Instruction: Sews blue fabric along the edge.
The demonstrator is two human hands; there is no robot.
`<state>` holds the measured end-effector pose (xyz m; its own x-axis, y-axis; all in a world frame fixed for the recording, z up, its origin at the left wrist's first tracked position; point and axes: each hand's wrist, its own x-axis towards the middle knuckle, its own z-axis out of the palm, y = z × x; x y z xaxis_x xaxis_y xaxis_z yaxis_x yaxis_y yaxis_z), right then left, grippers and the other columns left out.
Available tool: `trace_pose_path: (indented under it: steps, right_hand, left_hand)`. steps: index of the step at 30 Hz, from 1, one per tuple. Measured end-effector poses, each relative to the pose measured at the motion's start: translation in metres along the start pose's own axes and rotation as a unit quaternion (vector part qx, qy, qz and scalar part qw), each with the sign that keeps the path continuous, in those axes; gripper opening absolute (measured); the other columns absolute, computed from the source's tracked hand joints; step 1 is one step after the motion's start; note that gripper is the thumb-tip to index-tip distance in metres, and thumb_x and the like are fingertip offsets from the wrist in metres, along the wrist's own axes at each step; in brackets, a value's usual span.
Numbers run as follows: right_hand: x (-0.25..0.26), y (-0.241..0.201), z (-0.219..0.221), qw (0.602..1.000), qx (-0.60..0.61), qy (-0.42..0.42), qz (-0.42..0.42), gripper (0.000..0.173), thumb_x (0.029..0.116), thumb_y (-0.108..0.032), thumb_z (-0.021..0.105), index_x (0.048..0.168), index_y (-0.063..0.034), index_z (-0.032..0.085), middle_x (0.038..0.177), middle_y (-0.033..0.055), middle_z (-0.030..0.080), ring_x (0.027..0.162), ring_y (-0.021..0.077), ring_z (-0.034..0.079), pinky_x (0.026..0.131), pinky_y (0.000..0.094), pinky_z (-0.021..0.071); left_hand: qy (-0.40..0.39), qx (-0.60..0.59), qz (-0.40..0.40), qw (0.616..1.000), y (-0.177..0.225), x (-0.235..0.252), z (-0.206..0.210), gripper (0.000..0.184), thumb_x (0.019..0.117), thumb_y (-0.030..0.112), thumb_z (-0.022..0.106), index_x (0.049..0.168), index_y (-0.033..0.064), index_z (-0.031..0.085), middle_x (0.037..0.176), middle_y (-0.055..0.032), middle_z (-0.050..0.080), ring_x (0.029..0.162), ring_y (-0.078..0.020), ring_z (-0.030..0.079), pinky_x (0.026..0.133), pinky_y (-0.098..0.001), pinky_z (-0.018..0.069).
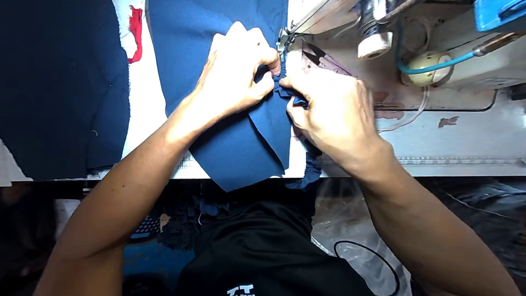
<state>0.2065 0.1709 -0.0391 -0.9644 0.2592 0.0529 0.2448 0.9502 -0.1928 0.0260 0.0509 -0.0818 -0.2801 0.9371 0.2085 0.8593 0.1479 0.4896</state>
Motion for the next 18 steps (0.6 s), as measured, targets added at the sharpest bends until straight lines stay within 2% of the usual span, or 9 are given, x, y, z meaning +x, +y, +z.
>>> trace_pose_path:
  steps: [2, 4, 8, 10, 11, 15, 18]
  right_hand:
    - [-0.015, -0.006, -0.014, 0.999, 0.011, -0.048, -0.005, 0.036, 0.0987, -0.012, 0.057, 0.133, -0.0119, 0.068, 0.102, 0.0178, 0.064, 0.081, 0.0369, 0.065, 0.060, 0.0528, 0.0486]
    - [-0.023, -0.008, -0.016, 0.998, 0.016, -0.066, -0.001, 0.043, 0.0994, -0.013, 0.055, 0.142, -0.0107, 0.062, 0.105, 0.0182, 0.062, 0.079, 0.0357, 0.064, 0.058, 0.0513, 0.0489]
    - [-0.027, -0.009, -0.007, 0.998, 0.044, -0.043, 0.010, 0.044, 0.0997, -0.011, 0.054, 0.144, -0.0069, 0.060, 0.105, 0.0180, 0.063, 0.081, 0.0333, 0.065, 0.062, 0.0478, 0.0511]
    - [-0.030, -0.007, -0.004, 0.998, 0.067, -0.015, 0.013, 0.041, 0.0991, -0.012, 0.057, 0.139, -0.0065, 0.064, 0.103, 0.0171, 0.065, 0.082, 0.0307, 0.065, 0.064, 0.0451, 0.0520]
    - [-0.032, -0.006, -0.003, 0.996, 0.082, -0.002, 0.015, 0.039, 0.0986, -0.013, 0.060, 0.136, -0.0066, 0.066, 0.101, 0.0157, 0.065, 0.082, 0.0284, 0.065, 0.065, 0.0430, 0.0522]
    - [-0.041, 0.000, -0.005, 0.987, 0.154, 0.030, 0.045, 0.029, 0.0969, -0.021, 0.068, 0.123, -0.0097, 0.073, 0.104, 0.0106, 0.071, 0.087, 0.0201, 0.068, 0.074, 0.0372, 0.0555]
    - [-0.041, 0.002, -0.006, 0.982, 0.172, 0.037, 0.070, 0.026, 0.0982, -0.026, 0.068, 0.119, -0.0130, 0.075, 0.102, 0.0078, 0.069, 0.089, 0.0172, 0.065, 0.075, 0.0346, 0.0524]
  left_hand:
    - [0.007, -0.003, -0.008, 1.000, 0.001, 0.000, 0.000, 0.031, 0.0985, 0.044, 0.052, 0.100, 0.0262, 0.077, 0.105, -0.0003, 0.069, 0.107, -0.0228, 0.057, 0.086, -0.0435, 0.0362]
    - [-0.002, 0.015, -0.010, 1.000, 0.005, 0.000, -0.001, 0.031, 0.0993, 0.049, 0.055, 0.102, 0.0257, 0.075, 0.107, -0.0016, 0.068, 0.109, -0.0243, 0.057, 0.087, -0.0440, 0.0371]
    - [0.045, 0.080, 0.074, 0.993, 0.015, -0.003, 0.000, 0.026, 0.1024, 0.032, 0.055, 0.109, 0.0174, 0.075, 0.101, -0.0112, 0.063, 0.099, -0.0329, 0.056, 0.082, -0.0475, 0.0380]
    - [0.041, 0.080, 0.118, 0.989, 0.018, -0.007, 0.004, 0.026, 0.1011, 0.019, 0.052, 0.107, 0.0123, 0.076, 0.099, -0.0120, 0.067, 0.098, -0.0328, 0.059, 0.081, -0.0458, 0.0416]
    - [0.027, 0.078, 0.128, 0.988, 0.018, -0.009, 0.005, 0.028, 0.0990, 0.018, 0.051, 0.110, 0.0115, 0.077, 0.101, -0.0113, 0.069, 0.097, -0.0319, 0.060, 0.080, -0.0444, 0.0426]
    - [-0.031, 0.108, 0.114, 0.987, 0.024, -0.012, -0.004, 0.041, 0.0966, 0.040, 0.048, 0.115, 0.0170, 0.077, 0.109, -0.0074, 0.070, 0.102, -0.0301, 0.059, 0.086, -0.0456, 0.0399]
    - [-0.059, 0.142, 0.105, 0.982, 0.029, -0.012, -0.009, 0.051, 0.0966, 0.055, 0.046, 0.116, 0.0184, 0.075, 0.109, -0.0087, 0.069, 0.102, -0.0310, 0.059, 0.090, -0.0483, 0.0377]
